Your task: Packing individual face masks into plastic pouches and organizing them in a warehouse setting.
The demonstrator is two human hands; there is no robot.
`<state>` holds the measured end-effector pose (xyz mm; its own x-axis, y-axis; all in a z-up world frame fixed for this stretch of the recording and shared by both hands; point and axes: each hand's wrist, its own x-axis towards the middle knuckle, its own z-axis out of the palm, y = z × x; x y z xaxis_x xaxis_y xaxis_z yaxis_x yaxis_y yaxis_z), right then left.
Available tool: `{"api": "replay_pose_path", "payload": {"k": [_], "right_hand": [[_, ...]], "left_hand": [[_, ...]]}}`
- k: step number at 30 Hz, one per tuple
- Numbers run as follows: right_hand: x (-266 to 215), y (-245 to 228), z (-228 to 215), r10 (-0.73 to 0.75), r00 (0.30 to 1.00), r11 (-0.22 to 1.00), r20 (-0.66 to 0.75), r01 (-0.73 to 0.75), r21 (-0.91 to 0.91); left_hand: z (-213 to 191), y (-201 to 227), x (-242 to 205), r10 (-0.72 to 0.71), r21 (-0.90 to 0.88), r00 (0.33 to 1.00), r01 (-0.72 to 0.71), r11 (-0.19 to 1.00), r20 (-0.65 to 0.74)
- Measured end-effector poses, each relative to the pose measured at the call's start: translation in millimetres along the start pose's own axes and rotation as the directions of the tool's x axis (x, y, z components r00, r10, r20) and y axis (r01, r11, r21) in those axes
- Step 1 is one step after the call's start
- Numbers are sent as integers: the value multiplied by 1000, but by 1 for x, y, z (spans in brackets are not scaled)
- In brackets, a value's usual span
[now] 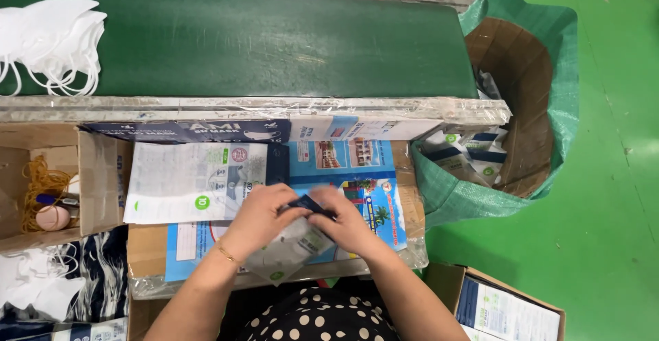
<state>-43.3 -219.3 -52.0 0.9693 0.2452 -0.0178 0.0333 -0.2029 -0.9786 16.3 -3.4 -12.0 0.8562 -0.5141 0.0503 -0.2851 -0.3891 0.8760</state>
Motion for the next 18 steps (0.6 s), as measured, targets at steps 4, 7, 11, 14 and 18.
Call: {"api": "replay_pose_path", "payload": {"k": [4,7,11,14,18], "right_hand": [[5,11,7,77,995,986,-65,-86,-141],[3,8,3,44,998,988,-42,-49,-143],[3,16,-7,117,993,967,-17,-118,-227],[-2,8,-9,-9,998,923,-58,-13,-384],[1,12,-26,81,997,969,14,-75,-233]], "left_hand": [[6,-4,-5,262,194,962,-245,950,-71],[4,-6,-7,203,139,976,-190,972,-83],[-5,-3,-2,134,111,973,-115,987,-188],[-4,-8,-4,150,84,981,-140,987,-122],[-7,-17,-1,12,-84,987,-26,996,-163]]}}
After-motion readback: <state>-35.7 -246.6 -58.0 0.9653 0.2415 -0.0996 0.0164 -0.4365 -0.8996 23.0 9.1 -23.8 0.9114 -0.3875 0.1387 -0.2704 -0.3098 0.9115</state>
